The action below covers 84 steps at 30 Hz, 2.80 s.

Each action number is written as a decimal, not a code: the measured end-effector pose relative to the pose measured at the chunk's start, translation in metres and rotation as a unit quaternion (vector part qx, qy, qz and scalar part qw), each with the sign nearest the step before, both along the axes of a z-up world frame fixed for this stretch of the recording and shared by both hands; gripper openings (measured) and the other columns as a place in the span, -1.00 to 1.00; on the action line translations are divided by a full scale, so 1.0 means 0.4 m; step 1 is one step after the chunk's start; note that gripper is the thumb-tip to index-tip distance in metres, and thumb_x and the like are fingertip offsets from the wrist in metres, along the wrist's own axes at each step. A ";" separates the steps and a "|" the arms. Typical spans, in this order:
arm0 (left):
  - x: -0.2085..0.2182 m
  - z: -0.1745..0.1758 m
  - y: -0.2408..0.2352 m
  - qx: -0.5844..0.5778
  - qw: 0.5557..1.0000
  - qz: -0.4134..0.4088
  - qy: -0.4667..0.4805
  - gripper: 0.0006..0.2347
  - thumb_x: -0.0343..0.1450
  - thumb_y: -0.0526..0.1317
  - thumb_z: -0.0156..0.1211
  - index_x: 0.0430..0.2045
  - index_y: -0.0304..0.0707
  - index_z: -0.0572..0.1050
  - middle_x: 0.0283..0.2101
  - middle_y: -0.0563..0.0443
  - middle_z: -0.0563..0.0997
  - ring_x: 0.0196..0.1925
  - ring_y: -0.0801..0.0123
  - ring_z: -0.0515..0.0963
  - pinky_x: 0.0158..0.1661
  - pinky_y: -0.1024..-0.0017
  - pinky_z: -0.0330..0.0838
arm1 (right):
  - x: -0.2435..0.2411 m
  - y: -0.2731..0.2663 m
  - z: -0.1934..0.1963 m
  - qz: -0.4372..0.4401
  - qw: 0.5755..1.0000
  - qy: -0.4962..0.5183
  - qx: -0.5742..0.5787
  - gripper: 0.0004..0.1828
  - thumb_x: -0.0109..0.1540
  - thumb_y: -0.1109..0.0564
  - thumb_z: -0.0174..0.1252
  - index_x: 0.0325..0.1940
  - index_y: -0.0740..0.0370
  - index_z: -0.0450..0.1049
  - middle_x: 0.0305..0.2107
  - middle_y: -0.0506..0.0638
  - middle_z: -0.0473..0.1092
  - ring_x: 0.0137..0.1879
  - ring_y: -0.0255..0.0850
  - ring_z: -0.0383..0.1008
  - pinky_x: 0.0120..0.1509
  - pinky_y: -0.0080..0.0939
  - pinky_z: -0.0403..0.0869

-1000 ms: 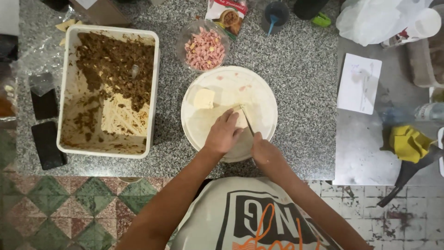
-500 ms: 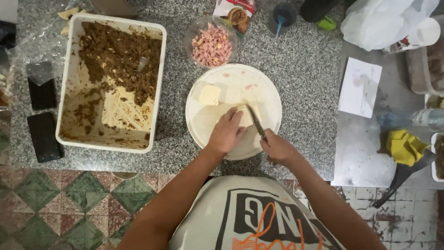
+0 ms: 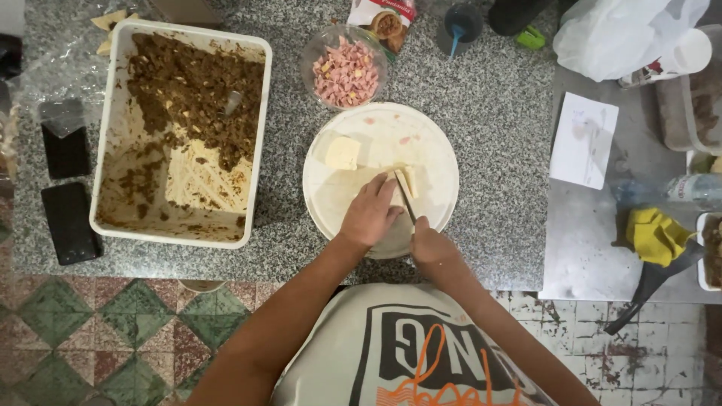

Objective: Preparing food by cutting cheese, adding diced meat, and cleaning the workspace

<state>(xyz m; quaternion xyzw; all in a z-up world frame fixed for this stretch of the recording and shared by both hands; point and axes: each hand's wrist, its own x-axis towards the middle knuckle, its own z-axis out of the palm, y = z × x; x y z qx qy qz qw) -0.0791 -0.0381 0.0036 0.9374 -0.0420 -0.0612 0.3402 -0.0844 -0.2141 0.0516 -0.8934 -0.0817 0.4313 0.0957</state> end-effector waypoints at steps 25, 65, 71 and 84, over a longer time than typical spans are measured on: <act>-0.045 0.024 0.003 -0.071 0.996 0.034 -0.041 -0.32 0.37 -0.16 0.35 0.34 -0.44 0.12 0.32 -0.58 0.24 0.25 -0.45 0.43 0.13 -0.13 0.50 | -0.009 -0.026 0.001 -0.075 0.994 -0.054 0.057 -0.70 0.40 -0.17 -0.10 0.01 0.06 0.23 -0.35 0.20 0.53 -0.15 0.24 0.62 -0.17 0.21 0.50; -0.050 -0.100 0.024 -0.118 0.990 0.061 -0.046 -0.55 0.40 -0.20 0.31 0.12 -0.19 0.25 0.17 -0.20 0.29 0.09 -0.24 0.58 -0.03 0.04 0.64 | -0.042 0.033 0.035 -0.059 0.996 -0.021 0.057 -0.74 0.39 -0.09 -0.19 -0.01 0.11 0.17 -0.28 0.36 0.51 -0.09 0.39 0.57 -0.01 0.38 0.50; -0.049 -0.107 0.033 -0.110 0.992 0.049 -0.042 -0.59 0.39 -0.22 0.32 0.06 -0.21 0.29 0.12 -0.18 0.34 0.08 -0.20 0.60 -0.03 0.07 0.63 | -0.050 0.049 -0.014 -0.019 1.000 -0.016 0.018 -0.76 0.40 -0.11 -0.28 -0.02 0.04 0.12 -0.23 0.29 0.50 -0.02 0.32 0.58 0.13 0.35 0.48; -0.031 -0.064 0.051 -0.055 0.986 0.005 -0.156 -0.33 0.28 -0.29 0.49 0.26 -0.41 0.22 0.24 -0.46 0.29 0.33 -0.40 0.36 0.26 -0.06 0.39 | -0.088 -0.002 -0.079 0.170 0.952 -0.253 -0.017 -0.70 0.38 0.02 -0.19 0.10 0.23 0.20 -0.46 0.09 0.42 -0.34 0.14 0.63 -0.25 0.10 0.59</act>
